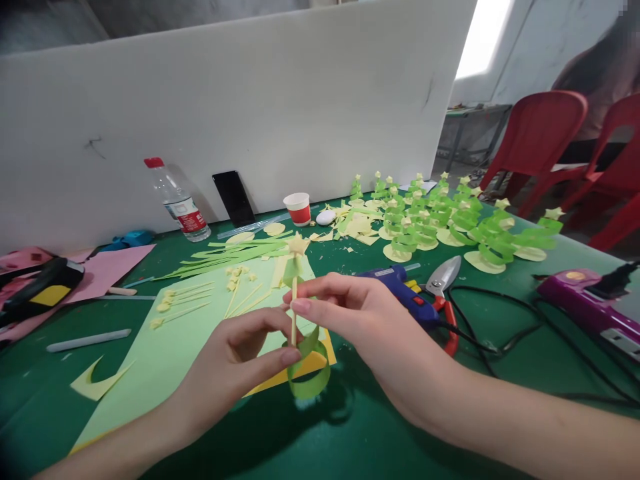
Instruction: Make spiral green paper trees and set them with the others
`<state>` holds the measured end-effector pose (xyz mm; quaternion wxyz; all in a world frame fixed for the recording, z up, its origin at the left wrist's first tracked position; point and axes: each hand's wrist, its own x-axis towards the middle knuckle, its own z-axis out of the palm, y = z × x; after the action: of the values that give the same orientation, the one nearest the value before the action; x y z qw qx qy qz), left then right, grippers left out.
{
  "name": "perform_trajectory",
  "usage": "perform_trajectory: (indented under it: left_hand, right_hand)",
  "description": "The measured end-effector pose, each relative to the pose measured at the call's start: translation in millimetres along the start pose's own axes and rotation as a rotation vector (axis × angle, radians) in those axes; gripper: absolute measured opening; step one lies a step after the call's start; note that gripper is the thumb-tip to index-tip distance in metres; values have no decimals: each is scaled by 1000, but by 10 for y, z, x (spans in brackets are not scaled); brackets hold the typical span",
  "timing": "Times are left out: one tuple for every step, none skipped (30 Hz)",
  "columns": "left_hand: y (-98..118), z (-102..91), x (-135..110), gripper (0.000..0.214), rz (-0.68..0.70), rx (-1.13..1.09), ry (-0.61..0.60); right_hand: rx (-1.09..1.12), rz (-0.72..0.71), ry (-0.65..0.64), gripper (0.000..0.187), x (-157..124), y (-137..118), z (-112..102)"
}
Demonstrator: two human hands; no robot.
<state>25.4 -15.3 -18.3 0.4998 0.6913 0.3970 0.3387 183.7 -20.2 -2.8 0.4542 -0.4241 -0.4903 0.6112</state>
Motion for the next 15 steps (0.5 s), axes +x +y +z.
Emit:
perform_trajectory:
  left_hand:
    - [-9,6,2,9,-43,-68,-12]
    - [-18,12,4,7,-85,-133,-32]
    - [-28,19,6,7,-121,-189,-55]
    - [-36,25,8,7,-153,-227,-76]
    - [-45,30,10,7,-180,-246,-98]
    - [-52,35,11,7,-203,-253,-116]
    - [-58,40,11,8,-223,-253,-135]
    - [-64,43,11,9,-237,-248,-151]
    - [-69,45,10,10,-249,-245,-164]
    - [-75,47,9,11,-260,-242,-176]
    - [-80,47,7,12,-267,-234,-186]
    - [-86,47,5,12,-271,-222,-190]
    - [-91,46,3,14,-268,-210,-191]
    - [-96,43,1,15,-265,-198,-183]
    - [-100,40,0,16,-259,-186,-172]
  right_hand:
    - [-27,1,-8,11,9,5,-4]
    - [-52,-3,-16,10,18,12,-9]
    - [-74,-10,-26,10,27,19,-16]
    - [-90,-18,-37,9,34,26,-22]
    - [-107,-24,-47,9,40,33,-28]
    - [-124,-24,-53,10,43,39,-33]
    - [-138,-21,-54,10,45,44,-36]
    - [-151,-16,-54,10,47,46,-37]
    - [-160,-15,-54,10,49,47,-37]
    - [-167,-19,-49,10,52,46,-36]
    - [-172,-24,-42,9,56,44,-34]
    - [-181,-28,-33,10,61,42,-32]
    - [-195,-30,-22,10,67,40,-30]
    - [-214,-26,-11,11,73,40,-29]
    - [-230,-18,-3,11,77,42,-27]
